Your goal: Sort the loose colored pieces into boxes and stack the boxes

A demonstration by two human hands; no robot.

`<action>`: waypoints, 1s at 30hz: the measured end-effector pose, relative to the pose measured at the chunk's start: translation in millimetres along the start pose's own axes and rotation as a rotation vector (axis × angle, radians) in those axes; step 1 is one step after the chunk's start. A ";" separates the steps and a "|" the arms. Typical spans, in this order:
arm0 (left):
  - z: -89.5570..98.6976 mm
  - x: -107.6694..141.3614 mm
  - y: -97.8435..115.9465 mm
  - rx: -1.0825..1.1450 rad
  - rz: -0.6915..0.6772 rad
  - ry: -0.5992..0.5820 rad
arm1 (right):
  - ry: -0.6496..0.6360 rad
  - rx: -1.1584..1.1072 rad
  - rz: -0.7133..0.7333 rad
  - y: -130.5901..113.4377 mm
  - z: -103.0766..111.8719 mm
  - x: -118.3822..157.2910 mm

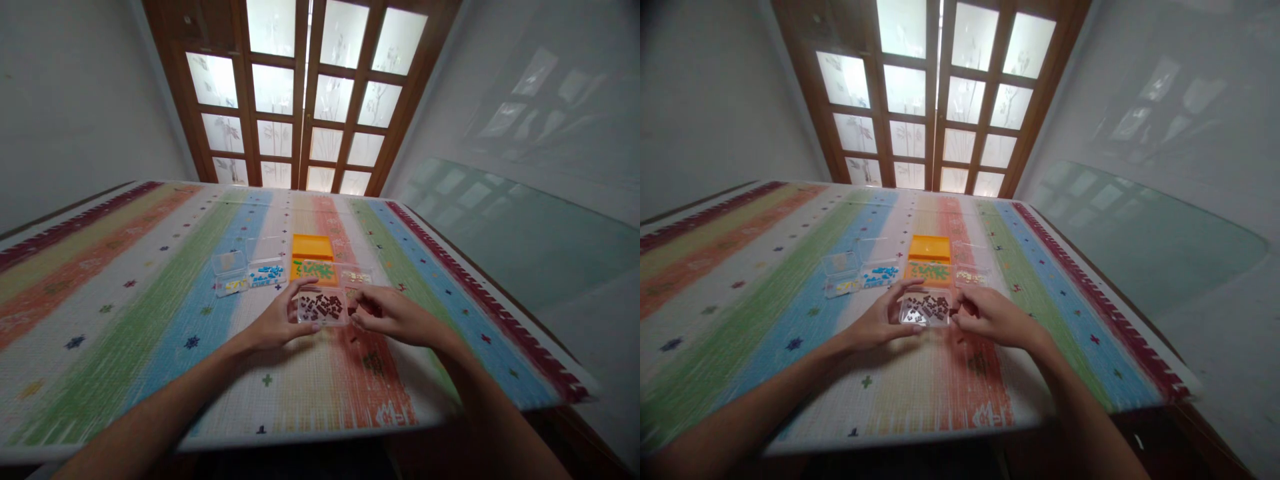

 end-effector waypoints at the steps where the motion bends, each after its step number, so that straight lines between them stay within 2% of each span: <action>1: -0.7 0.0 -0.4 -0.001 -0.007 -0.007 | -0.003 0.004 0.016 -4.9 0.6 -6.2; 5: -2.9 -0.5 -1.5 -0.007 -0.019 -0.021 | -0.035 0.079 0.045 -18.5 -2.8 -30.6; 9: -3.8 -1.0 -3.2 0.041 -0.009 -0.027 | -0.145 0.069 0.049 -24.2 -10.7 -47.0; 20: -7.6 -0.9 -1.4 -0.041 -0.043 -0.043 | -0.367 0.133 -0.015 -23.3 -16.0 -59.3; 24: -8.4 0.2 0.4 -0.058 -0.045 -0.033 | -0.347 0.187 -0.016 -24.5 -17.3 -60.4; 30: -9.1 0.6 -0.9 -0.015 -0.025 -0.032 | -0.244 0.238 0.023 -27.4 -18.2 -57.1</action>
Point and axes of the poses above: each hand's wrist, its own x-axis away from the middle knuckle, its own z-axis out of the back of the hand, y = z × x, the point moved 3 cm from there along -x, towards the middle knuckle, and after that the axes turned 9 degrees about x, right-handed, at the moved point
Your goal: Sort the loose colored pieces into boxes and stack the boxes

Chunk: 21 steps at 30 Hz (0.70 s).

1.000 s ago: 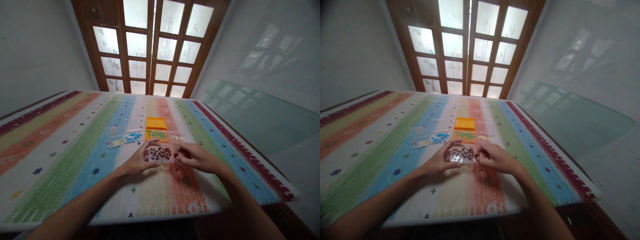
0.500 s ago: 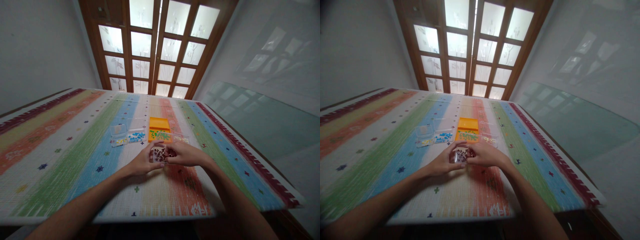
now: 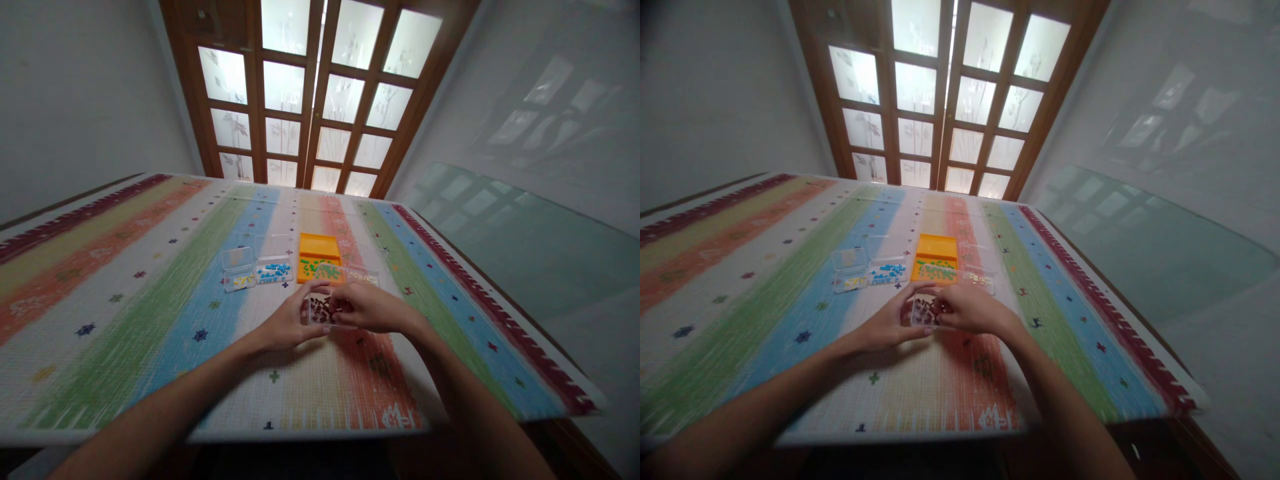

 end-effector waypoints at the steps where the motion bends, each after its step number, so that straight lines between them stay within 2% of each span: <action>1: 0.0 -0.1 -0.2 0.007 0.001 0.001 | 0.031 0.020 0.008 -1.2 0.5 0.5; 5: 0.4 -0.4 -0.7 0.011 -0.001 0.001 | 0.129 0.065 0.044 -4.4 2.8 3.1; 10: 0.9 -0.3 -0.6 0.018 -0.007 0.003 | 0.168 0.045 0.074 1.4 2.8 8.8; 14: 0.4 -0.4 -0.6 0.023 0.011 -0.001 | 0.130 0.070 0.027 6.5 1.2 11.0; 21: 0.6 -0.7 -0.4 0.020 0.006 0.014 | 0.052 -0.008 0.069 2.0 5.1 8.9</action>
Point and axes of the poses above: each hand's wrist, its own x-axis away from the middle knuckle, its own z-axis out of the back of the hand, y = z × x, the point moved 3 cm from there along -x, towards the middle knuckle, and after that the axes turned 9 degrees about x, right-handed, at the moved point
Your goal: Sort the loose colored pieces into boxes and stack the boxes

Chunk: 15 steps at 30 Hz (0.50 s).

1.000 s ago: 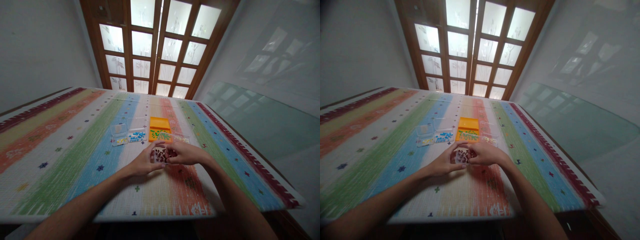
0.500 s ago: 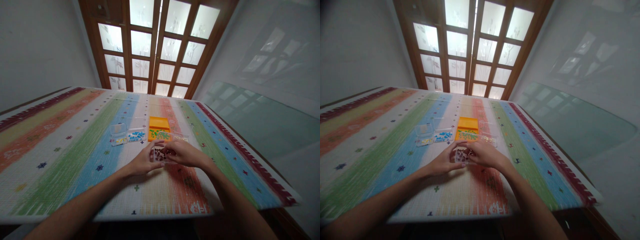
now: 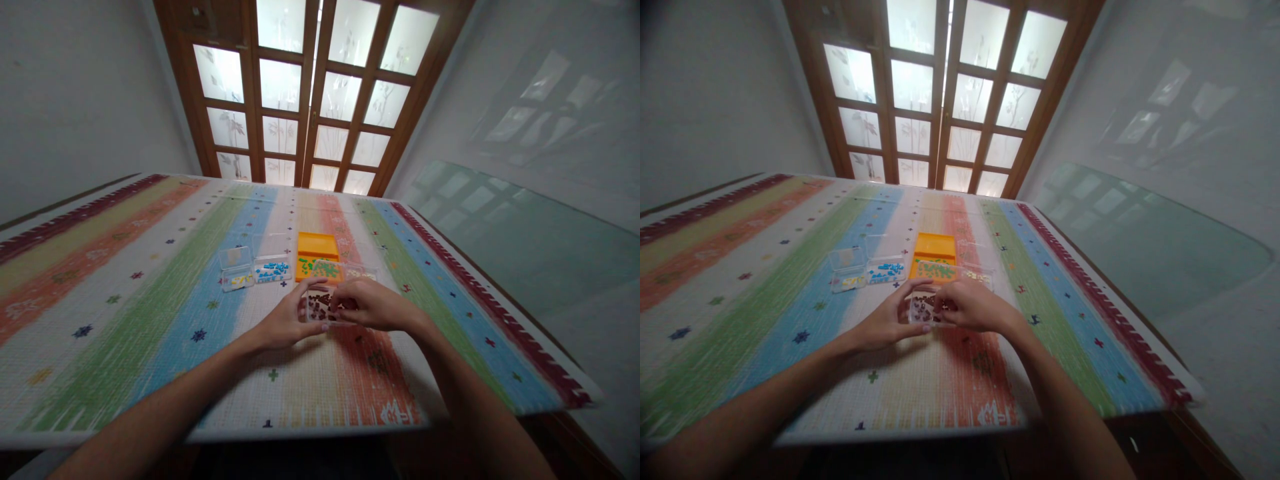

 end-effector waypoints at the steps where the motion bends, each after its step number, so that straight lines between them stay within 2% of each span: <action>1: 0.1 -0.1 0.0 -0.002 0.001 0.000 | -0.008 -0.001 -0.004 0.2 -0.2 -0.4; 5: -0.1 -0.2 0.9 0.006 -0.011 -0.008 | 0.000 0.042 -0.029 2.7 -3.2 -1.5; 11: -0.8 0.3 2.8 0.034 -0.006 -0.009 | 0.120 0.042 -0.011 2.3 -2.6 0.3; 15: -1.2 0.0 3.4 0.044 0.007 -0.007 | 0.081 0.023 -0.017 -0.3 -3.5 1.8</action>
Point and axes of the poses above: each hand's wrist, its own x-axis away from the middle knuckle, its own z-axis out of the back of the hand, y = z × x, the point moved 3 cm from there along -x, towards the middle knuckle, and after that the axes turned 9 degrees about x, right-handed, at the moved point
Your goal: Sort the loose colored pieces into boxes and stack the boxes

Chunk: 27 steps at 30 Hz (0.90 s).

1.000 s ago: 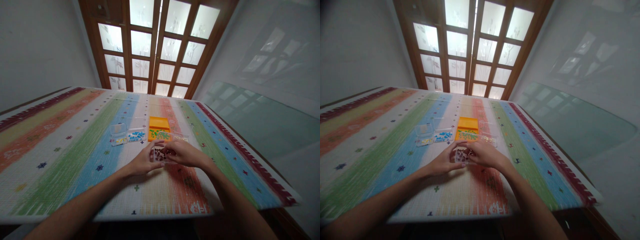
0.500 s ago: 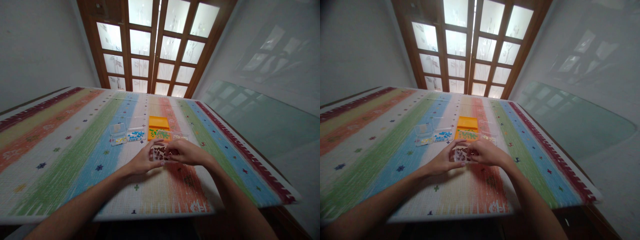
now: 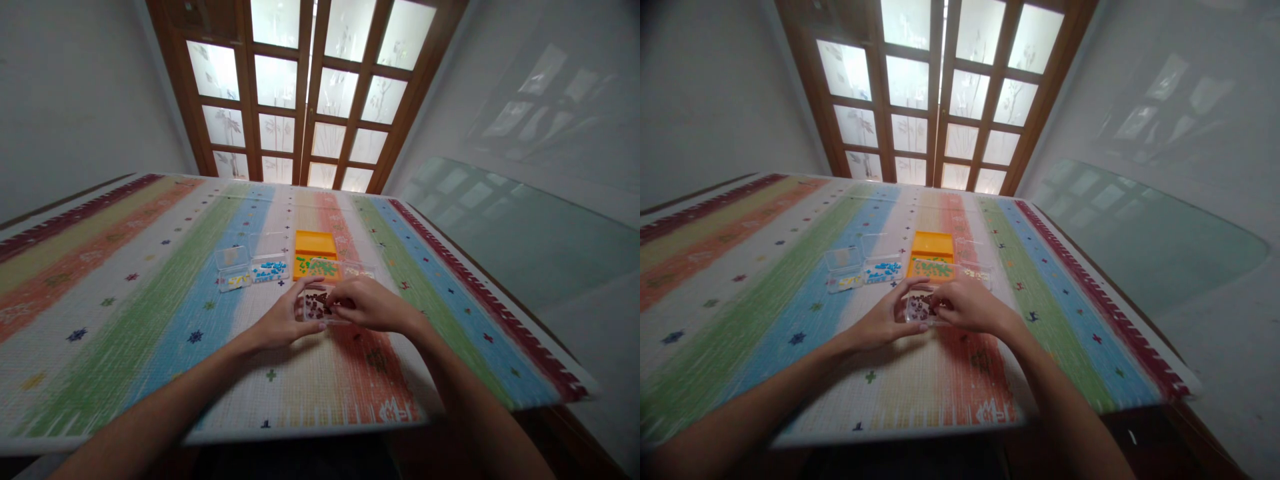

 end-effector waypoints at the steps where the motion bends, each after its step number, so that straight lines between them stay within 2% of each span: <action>1: 0.1 -0.1 0.1 -0.003 0.004 0.003 | -0.013 0.000 0.004 -0.8 -0.3 0.3; 16: 3.5 0.3 -1.2 -0.032 0.009 0.009 | 0.003 0.037 0.017 -0.5 -2.4 5.7; 22: 4.2 0.6 0.2 -0.088 -0.003 0.016 | 0.124 0.003 -0.004 7.1 0.8 14.0; 27: 3.3 0.2 -1.6 -0.049 -0.001 -0.017 | 0.106 -0.031 0.037 6.7 0.8 20.9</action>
Point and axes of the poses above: each hand's wrist, its own x-axis away from the middle knuckle, its own z-axis out of the back of the hand, y = z × x, the point moved 3 cm from there along -x, towards the middle knuckle, and after that the axes turned 9 degrees about x, right-handed, at the moved point
